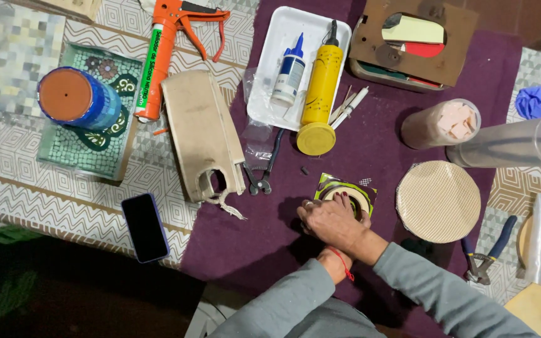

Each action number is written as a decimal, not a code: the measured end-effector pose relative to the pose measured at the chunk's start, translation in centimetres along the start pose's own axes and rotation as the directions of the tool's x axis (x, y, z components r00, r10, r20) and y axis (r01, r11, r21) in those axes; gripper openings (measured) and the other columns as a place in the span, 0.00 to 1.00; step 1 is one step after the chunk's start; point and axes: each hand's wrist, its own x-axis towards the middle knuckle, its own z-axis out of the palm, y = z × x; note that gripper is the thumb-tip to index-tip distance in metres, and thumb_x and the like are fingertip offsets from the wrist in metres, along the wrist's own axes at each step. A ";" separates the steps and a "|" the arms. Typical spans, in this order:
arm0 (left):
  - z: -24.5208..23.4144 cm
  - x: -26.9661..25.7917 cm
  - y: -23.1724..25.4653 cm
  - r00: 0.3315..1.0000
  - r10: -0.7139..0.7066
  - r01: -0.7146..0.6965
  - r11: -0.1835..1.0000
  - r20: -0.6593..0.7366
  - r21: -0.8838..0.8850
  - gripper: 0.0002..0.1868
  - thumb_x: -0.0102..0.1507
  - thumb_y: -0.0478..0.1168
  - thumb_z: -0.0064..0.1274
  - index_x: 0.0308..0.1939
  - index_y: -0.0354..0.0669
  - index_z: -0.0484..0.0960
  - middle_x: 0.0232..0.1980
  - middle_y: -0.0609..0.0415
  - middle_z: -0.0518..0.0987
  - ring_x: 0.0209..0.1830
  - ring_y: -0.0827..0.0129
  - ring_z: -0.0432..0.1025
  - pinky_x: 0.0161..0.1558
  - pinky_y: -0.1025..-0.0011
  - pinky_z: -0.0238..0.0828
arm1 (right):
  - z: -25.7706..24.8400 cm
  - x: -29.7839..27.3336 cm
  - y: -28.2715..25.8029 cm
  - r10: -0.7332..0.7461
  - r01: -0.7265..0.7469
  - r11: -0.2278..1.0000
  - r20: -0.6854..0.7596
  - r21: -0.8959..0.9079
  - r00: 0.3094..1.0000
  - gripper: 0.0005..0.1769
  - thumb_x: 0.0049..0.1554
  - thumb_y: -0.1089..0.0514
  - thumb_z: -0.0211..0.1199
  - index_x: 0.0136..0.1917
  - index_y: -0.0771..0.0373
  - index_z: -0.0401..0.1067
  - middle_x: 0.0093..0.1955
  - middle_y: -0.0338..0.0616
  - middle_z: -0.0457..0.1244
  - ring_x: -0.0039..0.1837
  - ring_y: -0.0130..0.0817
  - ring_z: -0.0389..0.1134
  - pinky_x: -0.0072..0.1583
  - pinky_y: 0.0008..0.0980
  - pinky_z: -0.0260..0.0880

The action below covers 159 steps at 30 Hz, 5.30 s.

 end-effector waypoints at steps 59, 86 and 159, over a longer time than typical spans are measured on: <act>-15.4 -4.5 0.0 0.975 0.166 -0.089 0.903 -0.151 0.419 0.51 0.47 0.68 0.67 0.64 0.42 0.70 0.70 0.13 0.59 0.73 0.25 0.56 0.40 0.59 0.82 | -2.3 -3.8 13.1 0.472 -0.179 0.322 0.006 0.930 0.881 0.04 0.56 0.59 0.65 0.39 0.60 0.73 0.29 0.45 0.64 0.39 0.31 0.63 0.45 0.36 0.68; -12.2 -2.2 -4.8 0.844 0.373 -0.274 0.918 -0.386 0.288 0.21 0.67 0.31 0.37 0.64 0.30 0.67 0.64 0.24 0.72 0.65 0.36 0.69 0.42 0.60 0.81 | 3.2 -14.0 1.7 0.794 -0.121 0.372 -0.248 0.920 0.555 0.05 0.58 0.61 0.66 0.48 0.62 0.79 0.43 0.51 0.71 0.48 0.47 0.74 0.53 0.41 0.72; -16.4 7.1 -9.5 0.803 0.511 -0.578 0.794 0.306 0.189 0.42 0.55 0.23 0.48 0.73 0.20 0.49 0.45 0.38 0.84 0.47 0.43 0.80 0.49 0.42 0.77 | 3.6 0.5 -10.2 0.117 -0.095 0.992 -0.334 0.082 0.935 0.03 0.46 0.63 0.58 0.33 0.65 0.71 0.34 0.54 0.62 0.37 0.46 0.62 0.38 0.44 0.65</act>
